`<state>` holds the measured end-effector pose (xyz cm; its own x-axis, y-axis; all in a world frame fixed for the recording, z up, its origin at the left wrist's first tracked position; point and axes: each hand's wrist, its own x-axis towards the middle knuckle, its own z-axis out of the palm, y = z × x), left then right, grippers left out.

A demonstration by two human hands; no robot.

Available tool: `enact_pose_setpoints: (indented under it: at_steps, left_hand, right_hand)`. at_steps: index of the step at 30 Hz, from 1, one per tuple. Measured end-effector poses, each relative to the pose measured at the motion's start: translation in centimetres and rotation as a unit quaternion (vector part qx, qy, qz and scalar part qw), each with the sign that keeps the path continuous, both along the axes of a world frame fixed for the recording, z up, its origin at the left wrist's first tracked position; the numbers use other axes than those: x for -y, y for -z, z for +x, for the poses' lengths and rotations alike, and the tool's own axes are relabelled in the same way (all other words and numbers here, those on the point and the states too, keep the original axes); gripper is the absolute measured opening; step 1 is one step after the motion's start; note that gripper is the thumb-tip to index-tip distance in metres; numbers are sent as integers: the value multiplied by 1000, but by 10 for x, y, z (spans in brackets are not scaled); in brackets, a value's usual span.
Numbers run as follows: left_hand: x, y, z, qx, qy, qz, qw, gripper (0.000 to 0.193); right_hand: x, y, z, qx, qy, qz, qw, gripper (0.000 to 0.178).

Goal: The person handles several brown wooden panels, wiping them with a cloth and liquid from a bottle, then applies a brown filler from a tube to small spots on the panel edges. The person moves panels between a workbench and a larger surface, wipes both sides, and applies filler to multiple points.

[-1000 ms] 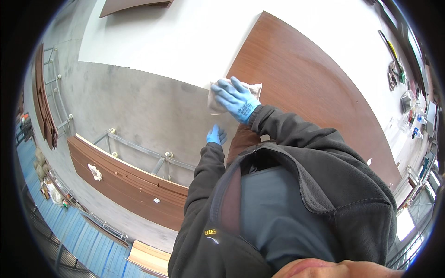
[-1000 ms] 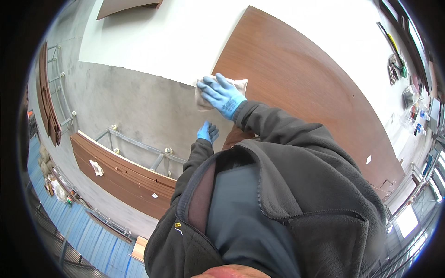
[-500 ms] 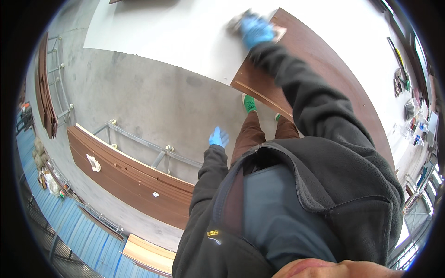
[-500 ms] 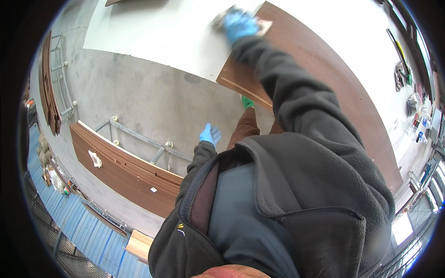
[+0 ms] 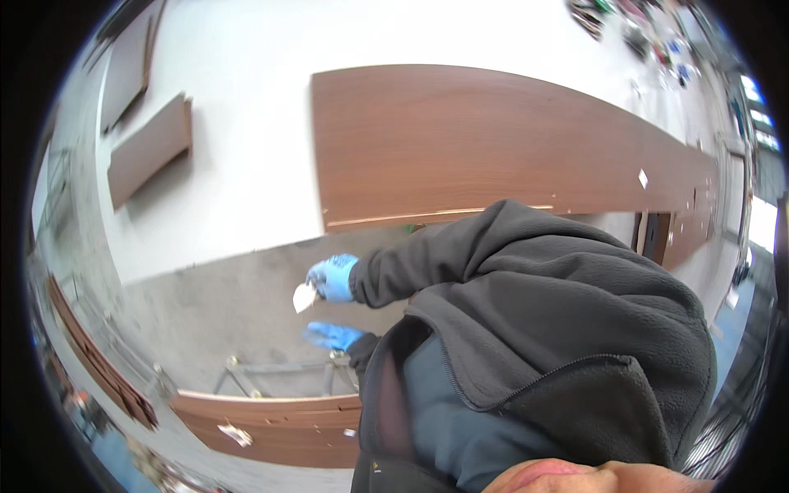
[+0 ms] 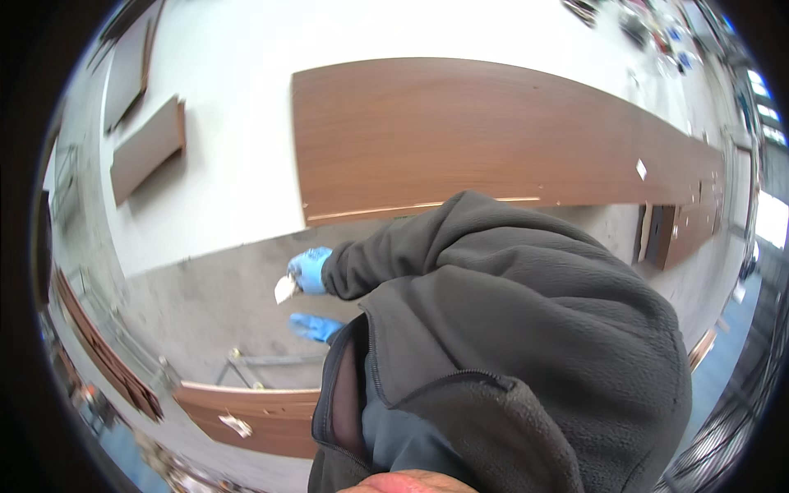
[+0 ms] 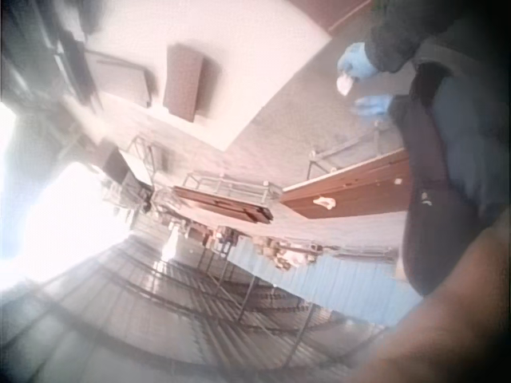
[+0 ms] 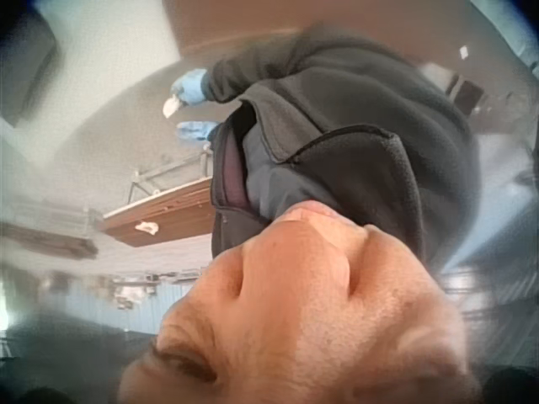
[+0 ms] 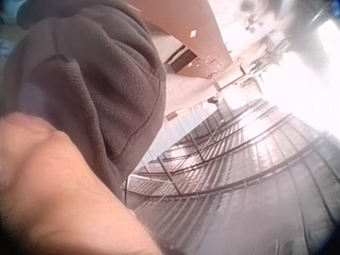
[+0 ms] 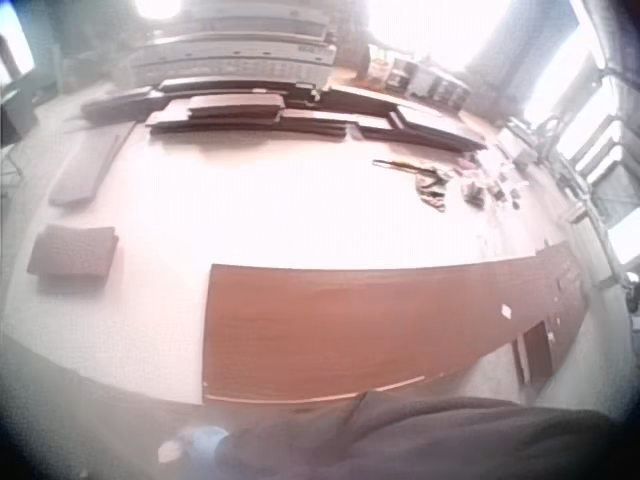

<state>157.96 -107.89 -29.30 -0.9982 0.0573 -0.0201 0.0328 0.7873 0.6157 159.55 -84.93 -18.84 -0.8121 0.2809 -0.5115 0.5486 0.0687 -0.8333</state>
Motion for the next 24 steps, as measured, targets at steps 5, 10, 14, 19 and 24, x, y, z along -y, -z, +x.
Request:
enact_pose_setpoints:
  at_steps: [5,10,14,19,24]
  left_hand:
    - [0,2,-13,175,-40,184,966,78]
    - [30,78,-2,633,-128,134,752,78]
    - [-38,80,37,717,66,146,679,79]
    - [-134,29,120,698,104,203,679,78]
    - [-189,8,199,731,191,245,607,69]
  right_hand:
    - [-5,-44,22,-56,64,-219,972,17]
    - [-118,-44,72,-183,277,-80,940,21]
    - [-224,-40,137,-254,458,-19,852,18]
    - [-336,-64,213,-187,446,220,847,20]
    - [-392,-46,299,-51,247,462,850,83]
